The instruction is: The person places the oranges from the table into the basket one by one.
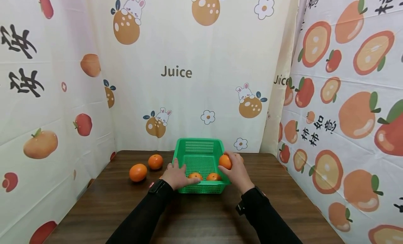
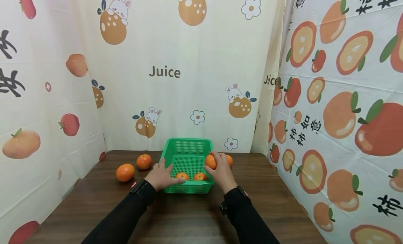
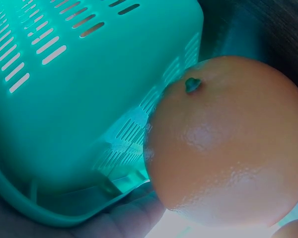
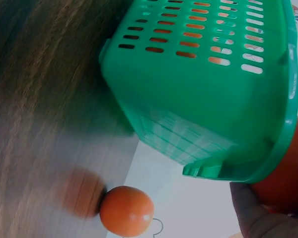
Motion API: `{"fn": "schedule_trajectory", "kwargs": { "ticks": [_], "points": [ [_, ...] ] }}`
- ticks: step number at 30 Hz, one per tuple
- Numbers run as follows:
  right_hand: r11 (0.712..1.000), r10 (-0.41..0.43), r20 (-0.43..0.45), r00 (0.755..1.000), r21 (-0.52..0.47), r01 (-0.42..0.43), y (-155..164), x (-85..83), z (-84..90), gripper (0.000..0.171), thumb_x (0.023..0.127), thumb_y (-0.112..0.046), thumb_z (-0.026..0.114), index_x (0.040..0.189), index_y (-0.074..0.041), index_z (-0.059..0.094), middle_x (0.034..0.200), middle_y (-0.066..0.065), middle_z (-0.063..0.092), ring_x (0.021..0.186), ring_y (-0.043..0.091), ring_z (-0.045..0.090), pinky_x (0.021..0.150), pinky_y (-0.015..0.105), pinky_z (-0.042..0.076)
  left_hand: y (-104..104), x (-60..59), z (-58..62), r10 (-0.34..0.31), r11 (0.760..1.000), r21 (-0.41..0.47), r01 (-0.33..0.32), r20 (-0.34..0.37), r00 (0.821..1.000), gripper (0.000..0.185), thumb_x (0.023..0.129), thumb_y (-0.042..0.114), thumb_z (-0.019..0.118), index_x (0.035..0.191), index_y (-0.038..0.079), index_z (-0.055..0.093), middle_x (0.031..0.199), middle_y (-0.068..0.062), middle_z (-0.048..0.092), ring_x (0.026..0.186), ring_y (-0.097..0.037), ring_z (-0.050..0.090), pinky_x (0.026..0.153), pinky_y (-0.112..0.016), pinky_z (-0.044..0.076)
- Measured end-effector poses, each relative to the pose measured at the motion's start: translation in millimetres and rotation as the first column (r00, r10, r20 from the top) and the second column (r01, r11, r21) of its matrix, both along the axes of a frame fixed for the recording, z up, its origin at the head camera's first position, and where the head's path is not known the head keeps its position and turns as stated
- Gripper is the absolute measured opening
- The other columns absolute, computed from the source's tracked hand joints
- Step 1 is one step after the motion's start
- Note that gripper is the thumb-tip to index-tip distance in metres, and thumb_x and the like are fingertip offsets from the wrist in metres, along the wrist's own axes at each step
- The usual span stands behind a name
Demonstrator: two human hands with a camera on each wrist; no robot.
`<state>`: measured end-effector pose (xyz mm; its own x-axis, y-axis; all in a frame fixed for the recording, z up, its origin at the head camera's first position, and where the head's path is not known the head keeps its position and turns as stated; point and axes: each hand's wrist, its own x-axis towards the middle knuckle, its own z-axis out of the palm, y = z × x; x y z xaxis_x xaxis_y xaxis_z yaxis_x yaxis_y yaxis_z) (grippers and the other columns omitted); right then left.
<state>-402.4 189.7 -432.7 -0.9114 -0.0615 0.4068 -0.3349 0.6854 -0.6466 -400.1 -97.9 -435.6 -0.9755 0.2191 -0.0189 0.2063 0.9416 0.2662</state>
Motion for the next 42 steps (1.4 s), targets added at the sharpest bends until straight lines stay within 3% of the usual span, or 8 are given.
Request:
{"fn": "schedule_trajectory", "kwargs": {
  "ticks": [11,19,27,35,42],
  "points": [
    [0.997,0.065,-0.001,0.998,0.035,-0.065,7.1,-14.6,0.0,0.059,0.099,-0.038,0.078,0.15,-0.02,0.053,0.149,0.013,0.051,0.116,0.03,0.055,0.096,0.046,0.053,1.2,-9.1,-8.1,0.006,1.0,-0.014,-0.007,-0.007,1.0,0.114,0.086,0.093,0.049,0.163,0.01,0.043,0.175,-0.03,0.015,0.154,-0.057,0.029,0.112,-0.072,0.043],
    [0.997,0.075,0.024,0.997,0.024,-0.076,7.8,-17.5,0.5,0.06,0.099,-0.04,0.077,0.152,-0.022,0.052,0.152,0.011,0.049,0.117,0.029,0.054,0.096,0.047,0.052,2.4,-0.4,-2.7,0.011,1.0,-0.005,-0.011,0.002,1.0,0.112,0.087,0.092,0.05,0.163,0.009,0.044,0.175,-0.031,0.016,0.154,-0.057,0.028,0.112,-0.072,0.043],
    [0.992,0.114,0.045,0.992,0.051,-0.117,10.7,-22.3,6.5,0.058,0.099,-0.037,0.077,0.15,-0.021,0.053,0.149,0.013,0.05,0.115,0.029,0.055,0.093,0.043,0.052,3.4,1.0,-0.4,0.014,1.0,-0.001,-0.014,-0.001,1.0,0.112,0.087,0.091,0.051,0.163,0.01,0.043,0.175,-0.03,0.016,0.155,-0.057,0.027,0.113,-0.072,0.043],
    [0.963,0.2,0.068,0.977,0.171,-0.209,12.9,-36.5,10.4,0.056,0.099,-0.038,0.077,0.15,-0.026,0.056,0.147,0.008,0.055,0.113,0.026,0.054,0.09,0.04,0.05,3.2,4.7,0.8,0.001,1.0,0.009,-0.001,0.011,1.0,0.111,0.088,0.091,0.05,0.164,0.01,0.042,0.175,-0.03,0.014,0.156,-0.057,0.025,0.115,-0.07,0.042],
    [0.943,0.251,0.132,0.959,0.19,-0.273,9.9,-49.4,16.0,0.055,0.099,-0.033,0.079,0.15,-0.031,0.059,0.147,0.007,0.052,0.112,0.025,0.058,0.092,0.04,0.053,1.5,6.1,2.9,-0.008,1.0,0.004,0.008,0.004,1.0,0.113,0.087,0.093,0.048,0.164,0.01,0.043,0.176,-0.029,0.015,0.157,-0.056,0.026,0.116,-0.068,0.042]
  ]
}}
